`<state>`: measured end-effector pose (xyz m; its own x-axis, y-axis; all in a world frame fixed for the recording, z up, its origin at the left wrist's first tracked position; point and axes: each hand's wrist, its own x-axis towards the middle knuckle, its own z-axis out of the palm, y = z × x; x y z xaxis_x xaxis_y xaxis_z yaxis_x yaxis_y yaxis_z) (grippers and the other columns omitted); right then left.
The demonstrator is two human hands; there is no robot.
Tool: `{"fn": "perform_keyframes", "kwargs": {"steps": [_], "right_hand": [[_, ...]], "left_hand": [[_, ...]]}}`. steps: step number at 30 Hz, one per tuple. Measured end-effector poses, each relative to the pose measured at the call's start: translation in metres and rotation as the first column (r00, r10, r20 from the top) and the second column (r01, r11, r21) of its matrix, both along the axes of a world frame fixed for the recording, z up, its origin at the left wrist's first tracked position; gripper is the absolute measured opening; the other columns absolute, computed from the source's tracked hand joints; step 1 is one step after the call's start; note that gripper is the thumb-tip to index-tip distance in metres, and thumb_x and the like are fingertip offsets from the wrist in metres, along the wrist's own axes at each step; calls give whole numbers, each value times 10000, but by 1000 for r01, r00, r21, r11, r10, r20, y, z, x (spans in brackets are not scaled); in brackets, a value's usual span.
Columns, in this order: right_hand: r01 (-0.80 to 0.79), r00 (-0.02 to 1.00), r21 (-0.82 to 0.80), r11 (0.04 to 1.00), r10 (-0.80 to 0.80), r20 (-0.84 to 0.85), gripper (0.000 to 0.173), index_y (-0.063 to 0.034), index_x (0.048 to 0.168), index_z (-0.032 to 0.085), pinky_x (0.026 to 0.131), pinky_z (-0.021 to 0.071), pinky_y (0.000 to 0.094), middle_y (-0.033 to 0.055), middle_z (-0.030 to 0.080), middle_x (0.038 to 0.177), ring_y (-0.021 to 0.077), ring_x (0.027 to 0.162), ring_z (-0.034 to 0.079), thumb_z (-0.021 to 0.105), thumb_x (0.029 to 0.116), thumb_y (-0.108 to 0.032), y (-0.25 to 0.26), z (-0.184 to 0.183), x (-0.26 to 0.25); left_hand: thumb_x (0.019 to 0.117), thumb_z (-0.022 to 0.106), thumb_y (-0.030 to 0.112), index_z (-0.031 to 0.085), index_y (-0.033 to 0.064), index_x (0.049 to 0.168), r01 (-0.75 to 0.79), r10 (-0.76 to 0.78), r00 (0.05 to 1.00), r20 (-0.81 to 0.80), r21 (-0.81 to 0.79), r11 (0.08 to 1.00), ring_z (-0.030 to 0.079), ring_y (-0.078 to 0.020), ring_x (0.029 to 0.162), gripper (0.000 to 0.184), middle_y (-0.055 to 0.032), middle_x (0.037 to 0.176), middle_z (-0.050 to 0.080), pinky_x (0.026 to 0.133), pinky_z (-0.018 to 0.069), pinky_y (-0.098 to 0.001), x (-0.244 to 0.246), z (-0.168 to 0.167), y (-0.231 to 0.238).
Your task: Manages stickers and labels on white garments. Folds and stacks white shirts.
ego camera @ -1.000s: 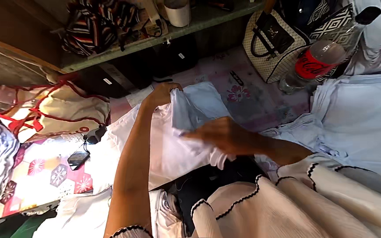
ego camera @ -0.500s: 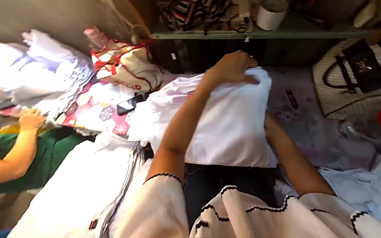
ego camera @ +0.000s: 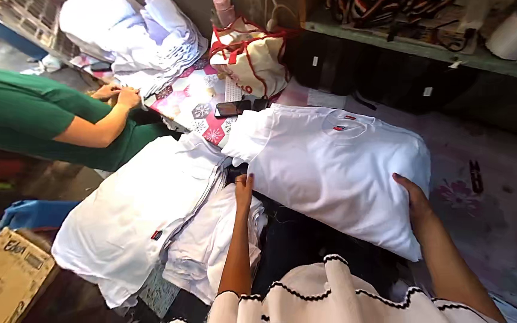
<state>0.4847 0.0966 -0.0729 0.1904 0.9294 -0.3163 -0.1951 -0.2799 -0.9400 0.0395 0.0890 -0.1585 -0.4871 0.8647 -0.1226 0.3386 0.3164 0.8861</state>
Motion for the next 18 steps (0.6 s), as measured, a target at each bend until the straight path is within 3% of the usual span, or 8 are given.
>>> {"fn": "perform_keyframes", "kwargs": {"steps": [3,6,9,11,12,15,17,18], "right_hand": [[22,1000,37,999,-22,-8,196,-103,1169,574,834,586,220,-81,706,949,-5,895,685,456,1013,-113,0,9,8],[128,992,45,991,-128,5,194,-120,1138,575,795,581,175,-108,706,913,-40,860,682,419,1028,-85,-19,28,21],[168,982,-16,986,-166,91,224,-116,1247,557,829,578,178,-102,703,1004,-44,917,676,440,1069,-186,-28,24,53],[180,975,-107,978,-163,148,411,-112,1426,491,920,550,259,-26,652,1204,21,1058,635,439,1095,-350,-16,9,82],[214,969,-110,971,-197,148,456,-114,1459,466,950,536,283,-2,632,1263,44,1103,619,411,1102,-392,-3,5,91],[249,945,-70,966,-226,238,465,-84,1436,502,947,533,309,59,640,1258,88,1090,627,565,1047,-332,36,14,86],[190,946,3,982,-184,266,477,-85,1391,540,923,553,312,51,662,1214,76,1043,648,677,977,-279,51,29,79],[166,950,44,985,-172,262,446,-101,1360,555,898,566,295,21,673,1167,51,1003,658,680,971,-278,55,36,80]], "left_hand": [[951,689,397,562,-91,1338,93,-91,995,35,-54,994,652,-344,1156,636,-270,1206,669,1037,490,-530,2,-6,6],[982,647,389,655,-47,1187,174,-171,984,43,-73,982,675,-222,901,483,-157,967,706,871,540,-457,-7,15,2],[1094,446,353,651,-44,1142,260,-232,956,181,-153,953,591,-110,669,449,-59,794,646,666,522,-331,-13,30,-3],[1123,329,377,667,-57,1120,259,-200,929,311,-164,952,614,-118,659,550,-65,799,673,652,533,-317,-10,25,8],[1123,308,405,652,-66,1081,213,-142,912,384,-149,966,640,-131,696,584,-77,816,689,684,542,-325,-6,22,18],[1089,471,400,530,-50,1309,-39,91,754,650,-94,995,702,-220,871,504,-164,1018,695,780,603,-402,8,18,47],[1024,616,196,561,-46,1254,-208,176,709,683,-36,977,704,-211,836,339,-157,980,701,738,606,-387,20,25,55],[1009,613,120,572,-48,1192,-273,178,712,679,34,961,703,-182,808,252,-131,934,699,726,608,-361,25,32,54]]}}
